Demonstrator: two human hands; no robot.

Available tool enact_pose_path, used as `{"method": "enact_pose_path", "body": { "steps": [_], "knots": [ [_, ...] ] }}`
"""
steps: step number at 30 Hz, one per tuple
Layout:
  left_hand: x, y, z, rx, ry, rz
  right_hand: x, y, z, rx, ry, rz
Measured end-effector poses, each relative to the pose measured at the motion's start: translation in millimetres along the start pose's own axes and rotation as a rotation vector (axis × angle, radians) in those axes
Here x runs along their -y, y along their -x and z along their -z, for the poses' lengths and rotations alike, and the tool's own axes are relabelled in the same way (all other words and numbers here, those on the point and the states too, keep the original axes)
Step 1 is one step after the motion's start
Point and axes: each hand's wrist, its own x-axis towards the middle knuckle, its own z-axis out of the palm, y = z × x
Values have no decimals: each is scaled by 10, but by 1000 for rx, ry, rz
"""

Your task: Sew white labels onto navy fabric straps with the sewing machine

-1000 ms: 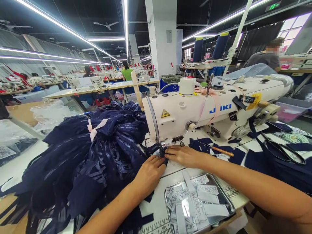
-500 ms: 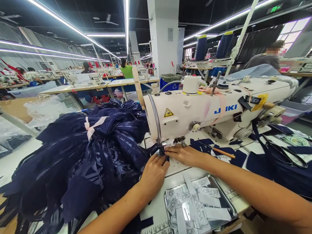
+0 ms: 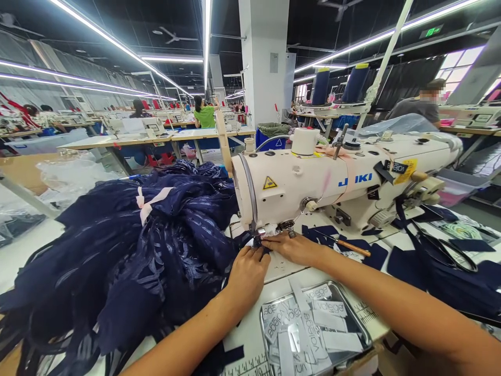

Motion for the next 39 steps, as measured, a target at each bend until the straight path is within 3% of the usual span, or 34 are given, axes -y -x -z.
{"method": "enact_pose_path", "body": {
  "steps": [11,17,23,28,32,35,39],
  "knots": [
    [-9,-47,-8,-55,-49,18,-42,-29,-44,-57,-52,-30],
    [5,37,61,-56,-60,5,-68,-40,-45,-155,-113,-29],
    [303,146,154,37,-17,53,-6,39,18,-138,-144,-29],
    [531,98,148,-5,161,139,164,72,30,-100,-124,-42],
    [426,81,163,-53,186,74,197,49,7,-117,-82,-50],
    [320,110,166,-33,155,-13,173,46,-11,-131,-90,-48],
    [299,109,120,-2,77,-12,145,56,-33,-139,-158,-64]
  ]
}}
